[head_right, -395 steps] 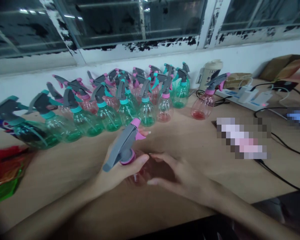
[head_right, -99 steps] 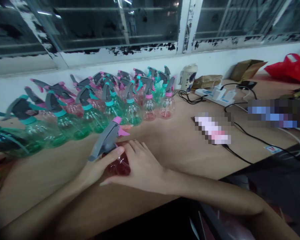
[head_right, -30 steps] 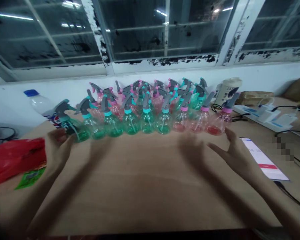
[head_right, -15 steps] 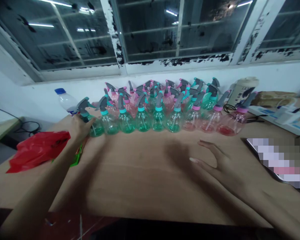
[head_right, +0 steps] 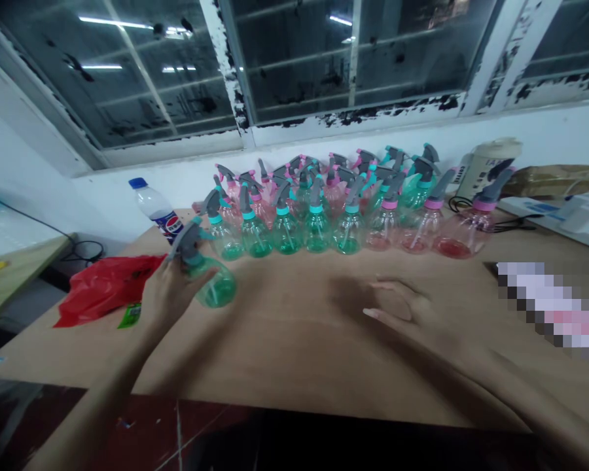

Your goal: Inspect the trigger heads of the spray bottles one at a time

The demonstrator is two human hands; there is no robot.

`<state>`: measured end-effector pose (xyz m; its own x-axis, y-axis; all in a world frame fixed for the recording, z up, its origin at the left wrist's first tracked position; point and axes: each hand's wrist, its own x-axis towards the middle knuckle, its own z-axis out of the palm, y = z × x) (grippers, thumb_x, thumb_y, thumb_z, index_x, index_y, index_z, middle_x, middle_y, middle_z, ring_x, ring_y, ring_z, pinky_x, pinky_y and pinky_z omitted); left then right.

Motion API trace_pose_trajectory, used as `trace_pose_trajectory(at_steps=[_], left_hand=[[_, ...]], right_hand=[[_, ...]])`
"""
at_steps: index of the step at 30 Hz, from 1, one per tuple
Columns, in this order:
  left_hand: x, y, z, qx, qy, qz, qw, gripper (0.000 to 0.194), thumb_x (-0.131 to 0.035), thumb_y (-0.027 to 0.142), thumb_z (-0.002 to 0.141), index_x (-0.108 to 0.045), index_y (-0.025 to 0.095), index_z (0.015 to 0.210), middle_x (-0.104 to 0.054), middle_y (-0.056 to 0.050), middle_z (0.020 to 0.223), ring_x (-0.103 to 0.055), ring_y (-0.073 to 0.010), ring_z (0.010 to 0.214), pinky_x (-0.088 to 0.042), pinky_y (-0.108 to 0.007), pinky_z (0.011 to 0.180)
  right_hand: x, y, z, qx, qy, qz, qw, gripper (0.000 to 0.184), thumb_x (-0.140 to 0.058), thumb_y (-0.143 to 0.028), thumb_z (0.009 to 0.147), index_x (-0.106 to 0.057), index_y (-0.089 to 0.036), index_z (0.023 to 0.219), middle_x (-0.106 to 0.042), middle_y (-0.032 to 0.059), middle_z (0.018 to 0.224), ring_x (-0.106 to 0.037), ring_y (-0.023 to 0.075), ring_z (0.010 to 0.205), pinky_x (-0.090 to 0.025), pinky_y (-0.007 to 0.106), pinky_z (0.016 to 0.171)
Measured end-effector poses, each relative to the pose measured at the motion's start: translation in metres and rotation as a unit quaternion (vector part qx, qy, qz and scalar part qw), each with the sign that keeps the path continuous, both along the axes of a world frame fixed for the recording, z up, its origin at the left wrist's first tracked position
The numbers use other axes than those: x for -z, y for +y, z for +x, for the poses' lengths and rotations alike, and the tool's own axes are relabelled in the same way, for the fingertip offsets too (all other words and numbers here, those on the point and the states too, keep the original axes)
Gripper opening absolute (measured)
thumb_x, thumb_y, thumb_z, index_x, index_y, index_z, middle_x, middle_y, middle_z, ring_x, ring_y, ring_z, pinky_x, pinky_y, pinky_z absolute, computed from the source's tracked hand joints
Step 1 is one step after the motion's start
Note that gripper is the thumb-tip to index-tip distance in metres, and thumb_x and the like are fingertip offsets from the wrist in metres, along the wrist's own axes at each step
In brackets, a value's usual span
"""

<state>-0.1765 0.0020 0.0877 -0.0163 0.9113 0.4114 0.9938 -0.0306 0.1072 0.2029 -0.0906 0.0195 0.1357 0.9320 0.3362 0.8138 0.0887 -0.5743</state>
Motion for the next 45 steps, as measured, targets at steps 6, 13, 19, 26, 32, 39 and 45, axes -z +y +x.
trace_pose_trajectory(at_steps=[6, 13, 19, 26, 32, 39, 45], left_hand=[[0.019, -0.03, 0.06, 0.165, -0.026, 0.026, 0.986, 0.054, -0.052, 0.062, 0.079, -0.053, 0.017, 0.11, -0.063, -0.013, 0.101, -0.062, -0.0289, 0.091, -0.05, -0.04, 0.078], [0.026, -0.036, 0.125, 0.255, -0.046, 0.003, 0.966, 0.056, -0.056, 0.059, 0.077, -0.055, 0.012, 0.108, -0.06, -0.015, 0.109, -0.054, -0.0338, 0.104, -0.042, -0.051, 0.088], [0.015, -0.023, 0.137, 0.337, -0.213, -0.101, 0.912, 0.057, -0.061, 0.051, 0.077, -0.044, 0.023, 0.124, -0.053, -0.009, 0.122, -0.047, -0.0298, 0.115, -0.038, -0.05, 0.096], [0.003, 0.003, 0.148, 0.428, -0.378, -0.222, 0.791, 0.063, -0.069, 0.039, 0.073, -0.041, 0.028, 0.128, -0.054, -0.007, 0.126, -0.059, -0.0257, 0.098, -0.049, -0.04, 0.08], [0.002, 0.007, 0.166, 0.478, -0.429, -0.23, 0.732, 0.037, -0.053, 0.013, 0.079, -0.053, 0.024, 0.114, -0.057, -0.005, 0.124, -0.061, -0.0195, 0.098, -0.044, -0.04, 0.095], [0.013, 0.014, 0.171, 0.48, -0.425, -0.221, 0.735, 0.039, -0.051, 0.01, 0.075, -0.059, 0.024, 0.111, -0.06, -0.005, 0.12, -0.059, -0.022, 0.106, -0.047, -0.04, 0.093], [0.013, 0.011, 0.17, 0.465, -0.41, -0.211, 0.756, 0.032, -0.052, 0.018, 0.079, -0.06, 0.022, 0.11, -0.064, -0.007, 0.108, -0.063, -0.0207, 0.094, -0.049, -0.037, 0.086]], right_hand=[[0.012, 0.024, -0.009, -0.238, 0.038, -0.124, 0.962, 0.047, -0.057, -0.053, 0.078, -0.052, -0.03, 0.119, -0.052, 0.0029, 0.133, -0.047, 0.0245, 0.123, -0.036, 0.049, 0.103], [0.024, 0.07, -0.003, -0.24, 0.017, -0.092, 0.966, 0.049, -0.058, -0.055, 0.077, -0.055, -0.025, 0.116, -0.053, 0.0069, 0.131, -0.048, 0.0266, 0.121, -0.035, 0.049, 0.103], [0.028, 0.077, 0.008, -0.199, 0.008, -0.043, 0.979, 0.037, -0.058, -0.051, 0.078, -0.06, -0.028, 0.106, -0.058, 0.0047, 0.125, -0.053, 0.0258, 0.116, -0.04, 0.047, 0.101], [0.046, 0.083, 0.001, -0.215, -0.016, 0.007, 0.977, 0.034, -0.058, -0.052, 0.08, -0.061, -0.025, 0.1, -0.059, 0.0063, 0.119, -0.052, 0.0232, 0.117, -0.04, 0.048, 0.099], [0.061, 0.089, -0.004, -0.215, -0.065, 0.059, 0.973, 0.033, -0.058, -0.051, 0.08, -0.06, -0.024, 0.099, -0.059, 0.0063, 0.12, -0.051, 0.0225, 0.118, -0.03, 0.052, 0.105], [0.057, 0.084, -0.005, -0.206, -0.117, 0.091, 0.967, 0.034, -0.053, -0.048, 0.084, -0.057, -0.022, 0.105, -0.063, 0.0078, 0.116, -0.052, 0.0223, 0.117, -0.029, 0.052, 0.107], [0.057, 0.08, -0.006, -0.199, -0.136, 0.099, 0.965, 0.033, -0.049, -0.042, 0.088, -0.053, -0.019, 0.111, -0.065, 0.0095, 0.115, -0.055, 0.0224, 0.115, -0.027, 0.052, 0.111]])
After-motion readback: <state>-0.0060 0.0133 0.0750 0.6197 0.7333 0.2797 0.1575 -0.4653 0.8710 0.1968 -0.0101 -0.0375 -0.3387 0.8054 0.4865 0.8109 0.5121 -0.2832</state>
